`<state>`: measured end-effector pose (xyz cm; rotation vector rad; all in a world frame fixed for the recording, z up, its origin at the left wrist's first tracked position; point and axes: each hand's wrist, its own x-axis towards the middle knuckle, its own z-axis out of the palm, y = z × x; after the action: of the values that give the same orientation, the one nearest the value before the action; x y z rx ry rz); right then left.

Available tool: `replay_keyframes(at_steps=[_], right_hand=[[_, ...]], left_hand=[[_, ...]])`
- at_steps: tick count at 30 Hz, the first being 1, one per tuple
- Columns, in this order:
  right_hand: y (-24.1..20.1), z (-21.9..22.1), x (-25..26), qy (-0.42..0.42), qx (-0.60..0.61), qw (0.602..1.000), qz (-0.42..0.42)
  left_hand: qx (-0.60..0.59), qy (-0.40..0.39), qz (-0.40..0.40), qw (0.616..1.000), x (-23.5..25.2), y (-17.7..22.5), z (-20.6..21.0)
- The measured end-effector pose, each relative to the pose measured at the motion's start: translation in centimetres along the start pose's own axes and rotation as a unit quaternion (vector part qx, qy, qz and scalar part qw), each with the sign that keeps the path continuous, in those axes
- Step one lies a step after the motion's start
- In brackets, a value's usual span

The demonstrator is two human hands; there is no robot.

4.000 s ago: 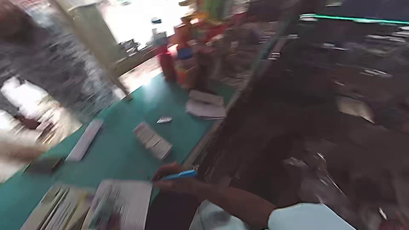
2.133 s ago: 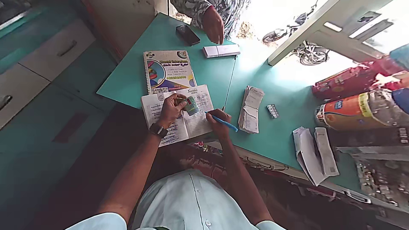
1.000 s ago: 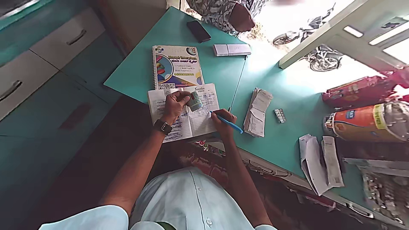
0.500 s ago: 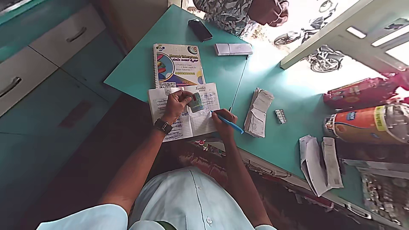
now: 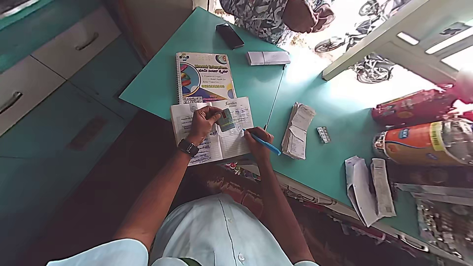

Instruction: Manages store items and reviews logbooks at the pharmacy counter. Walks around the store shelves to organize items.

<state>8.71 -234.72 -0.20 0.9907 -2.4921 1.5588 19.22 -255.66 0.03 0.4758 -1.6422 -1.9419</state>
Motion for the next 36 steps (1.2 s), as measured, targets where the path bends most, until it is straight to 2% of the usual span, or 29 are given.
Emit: replay_keyframes(at_steps=[12, 18, 26, 36], right_hand=[[0.2, 0.0, 0.0, 0.018, 0.027, 0.999, -0.014], [0.0, -0.2, -0.1, 0.008, 0.013, 1.000, -0.016], [0.1, -0.1, 0.0, 0.031, 0.044, 0.998, -0.015], [-0.2, -0.2, -0.1, 0.023, 0.004, 1.000, -0.010]], left_hand=[[-0.004, 0.004, 0.000, 1.000, 0.1, -0.1, 0.0], [0.057, -0.003, -0.019, 0.998, -1.4, 1.5, 0.3], [0.052, -0.007, -0.014, 0.999, -1.3, 1.5, 0.2], [0.049, -0.006, -0.018, 0.999, -1.2, 1.4, 0.2]])
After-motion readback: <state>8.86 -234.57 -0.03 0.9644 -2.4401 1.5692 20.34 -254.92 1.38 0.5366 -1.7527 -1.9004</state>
